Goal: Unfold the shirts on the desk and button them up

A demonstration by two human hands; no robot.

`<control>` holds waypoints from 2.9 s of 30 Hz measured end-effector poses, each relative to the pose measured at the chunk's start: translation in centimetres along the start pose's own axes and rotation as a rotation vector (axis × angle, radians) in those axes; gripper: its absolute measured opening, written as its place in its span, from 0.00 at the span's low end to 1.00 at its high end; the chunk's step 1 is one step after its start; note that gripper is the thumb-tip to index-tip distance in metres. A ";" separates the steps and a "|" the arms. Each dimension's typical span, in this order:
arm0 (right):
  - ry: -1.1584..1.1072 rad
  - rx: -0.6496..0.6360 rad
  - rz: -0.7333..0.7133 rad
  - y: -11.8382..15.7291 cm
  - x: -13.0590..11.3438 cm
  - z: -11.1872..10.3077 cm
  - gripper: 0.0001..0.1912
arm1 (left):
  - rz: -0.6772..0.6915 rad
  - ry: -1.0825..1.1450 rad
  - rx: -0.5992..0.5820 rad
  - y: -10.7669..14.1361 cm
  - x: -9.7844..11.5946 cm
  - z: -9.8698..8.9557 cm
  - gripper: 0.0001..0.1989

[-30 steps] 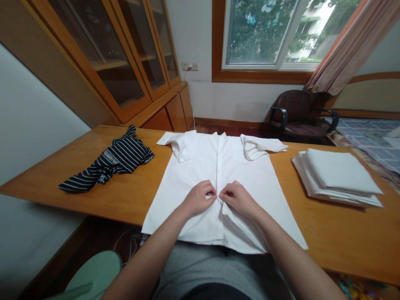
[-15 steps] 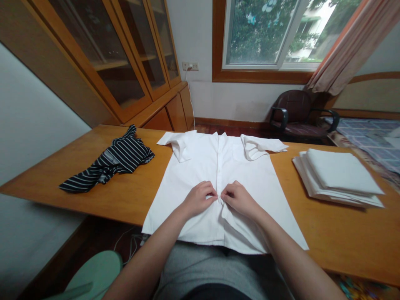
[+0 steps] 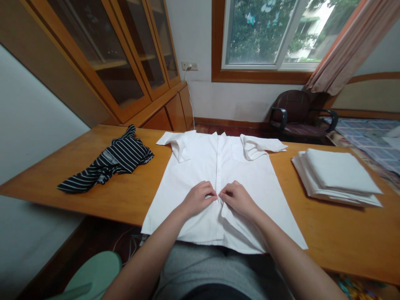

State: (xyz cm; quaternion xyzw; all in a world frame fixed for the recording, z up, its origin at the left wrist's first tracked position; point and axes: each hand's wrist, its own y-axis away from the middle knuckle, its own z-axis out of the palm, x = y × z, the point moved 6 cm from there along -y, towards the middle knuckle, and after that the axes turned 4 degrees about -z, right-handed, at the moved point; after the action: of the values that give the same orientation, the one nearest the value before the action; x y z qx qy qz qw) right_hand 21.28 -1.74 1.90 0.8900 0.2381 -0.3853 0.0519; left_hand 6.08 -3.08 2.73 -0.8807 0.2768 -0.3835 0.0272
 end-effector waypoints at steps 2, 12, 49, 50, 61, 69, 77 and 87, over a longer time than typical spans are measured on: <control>-0.001 -0.001 0.008 0.0 0.1 0.0 0.08 | 0.002 -0.005 0.001 0.0 0.0 0.0 0.04; 0.029 -0.035 -0.041 0.0 -0.4 -0.3 0.08 | 0.005 0.001 -0.004 0.1 0.0 0.0 0.04; 0.125 -0.022 -0.146 0.7 -1.3 0.0 0.07 | 0.024 -0.024 0.025 0.2 0.0 0.0 0.06; 0.135 -0.022 -0.149 0.7 -1.3 0.1 0.07 | 0.028 -0.022 0.026 0.2 0.1 0.0 0.06; 0.245 0.008 -0.192 0.7 -1.4 0.6 0.06 | 0.042 -0.018 0.025 0.2 0.2 0.0 0.05; 0.143 -0.029 -0.166 0.4 -1.0 0.3 0.06 | 0.035 -0.010 0.025 0.1 0.2 -0.1 0.06; 0.111 -0.067 -0.185 0.6 -1.3 0.1 0.06 | 0.035 -0.007 0.018 0.1 0.1 0.0 0.07; 0.136 -0.048 -0.157 0.7 -1.6 0.3 0.07 | 0.023 0.017 0.011 0.1 0.0 0.0 0.07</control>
State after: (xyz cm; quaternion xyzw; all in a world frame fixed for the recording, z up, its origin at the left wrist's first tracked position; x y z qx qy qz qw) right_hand 20.50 -3.08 2.78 0.8912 0.3190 -0.3213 0.0265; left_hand 6.02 -3.13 2.71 -0.8741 0.2849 -0.3920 0.0338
